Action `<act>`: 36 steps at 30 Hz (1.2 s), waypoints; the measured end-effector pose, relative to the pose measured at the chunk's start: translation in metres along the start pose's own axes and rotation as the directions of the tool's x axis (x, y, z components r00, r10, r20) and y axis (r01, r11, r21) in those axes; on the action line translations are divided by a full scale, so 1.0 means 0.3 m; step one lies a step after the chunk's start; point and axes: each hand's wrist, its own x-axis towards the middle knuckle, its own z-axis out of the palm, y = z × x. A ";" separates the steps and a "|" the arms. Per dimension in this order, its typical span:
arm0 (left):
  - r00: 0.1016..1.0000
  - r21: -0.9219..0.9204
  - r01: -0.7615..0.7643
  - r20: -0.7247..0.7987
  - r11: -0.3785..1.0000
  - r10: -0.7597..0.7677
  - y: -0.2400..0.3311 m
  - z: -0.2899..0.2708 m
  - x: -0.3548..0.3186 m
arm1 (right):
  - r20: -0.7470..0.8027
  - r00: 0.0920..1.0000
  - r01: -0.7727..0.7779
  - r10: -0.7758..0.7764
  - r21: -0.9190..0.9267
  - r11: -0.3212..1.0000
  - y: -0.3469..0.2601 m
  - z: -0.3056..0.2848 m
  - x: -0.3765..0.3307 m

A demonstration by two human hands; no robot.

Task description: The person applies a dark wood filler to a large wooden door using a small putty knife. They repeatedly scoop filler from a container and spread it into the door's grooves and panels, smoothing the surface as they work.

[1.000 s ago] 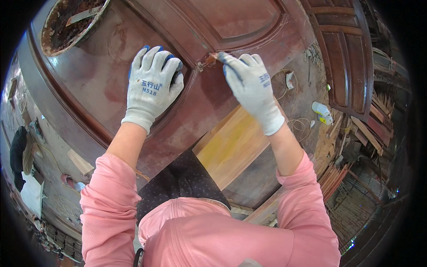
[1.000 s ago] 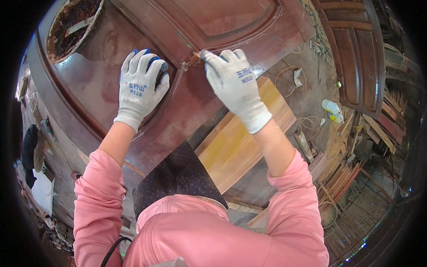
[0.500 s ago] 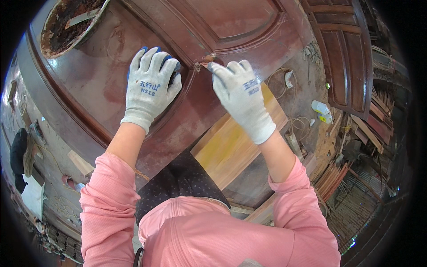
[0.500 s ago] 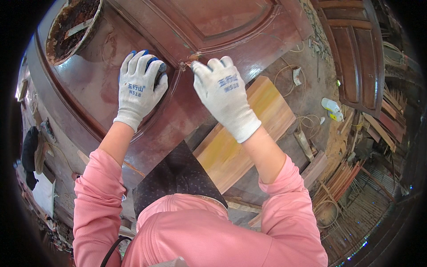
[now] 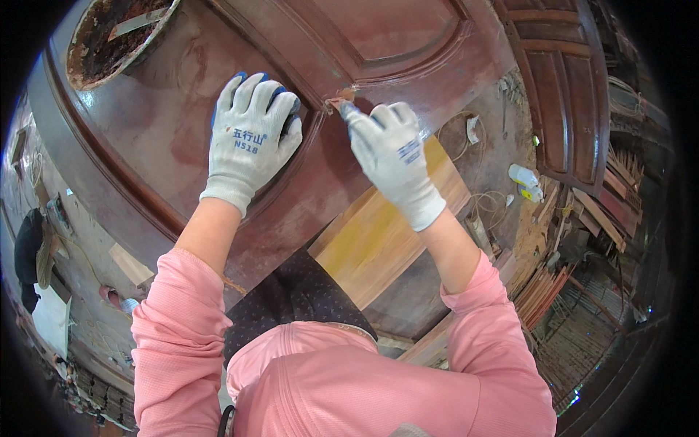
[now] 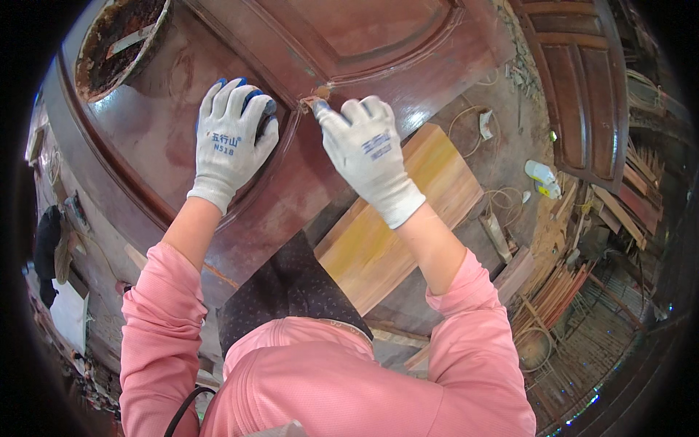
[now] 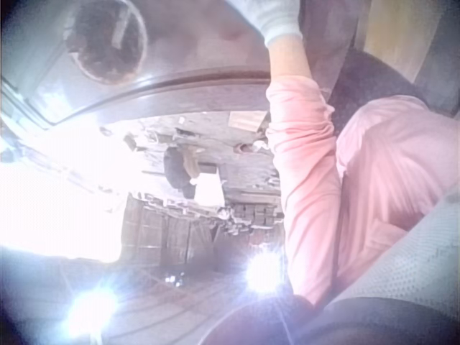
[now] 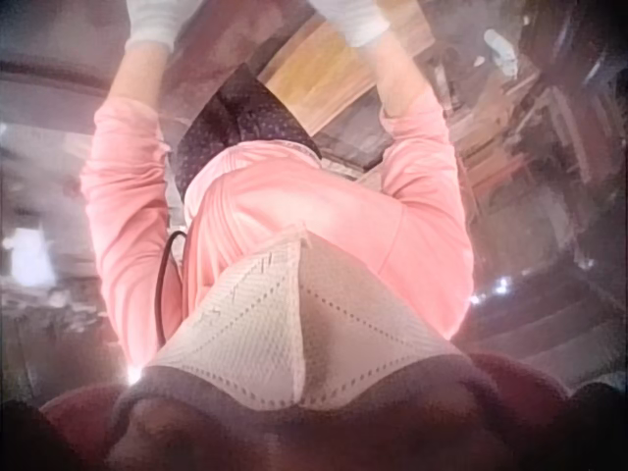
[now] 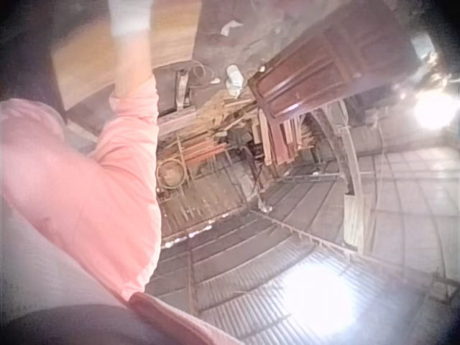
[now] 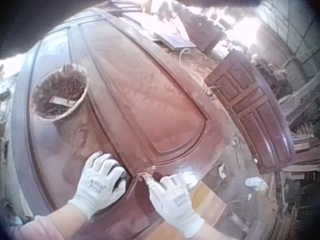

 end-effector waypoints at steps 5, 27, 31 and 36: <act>1.000 0.014 0.002 0.001 1.000 -0.002 -0.005 0.007 -0.005 | -0.003 1.000 -0.028 0.028 0.077 0.997 -0.009 0.001 -0.019; 1.000 -0.005 0.011 0.002 1.000 -0.011 0.003 0.004 -0.001 | -0.066 0.993 -0.089 0.094 0.073 0.993 -0.060 -0.008 -0.019; 1.000 -0.002 0.014 -0.001 1.000 -0.014 -0.004 0.008 -0.005 | -0.105 0.989 -0.090 0.105 0.142 0.986 -0.072 -0.016 -0.012; 1.000 -0.024 0.009 -0.016 1.000 -0.009 0.002 0.004 0.000 | -0.188 0.970 -0.128 0.153 0.135 0.983 -0.126 0.018 -0.001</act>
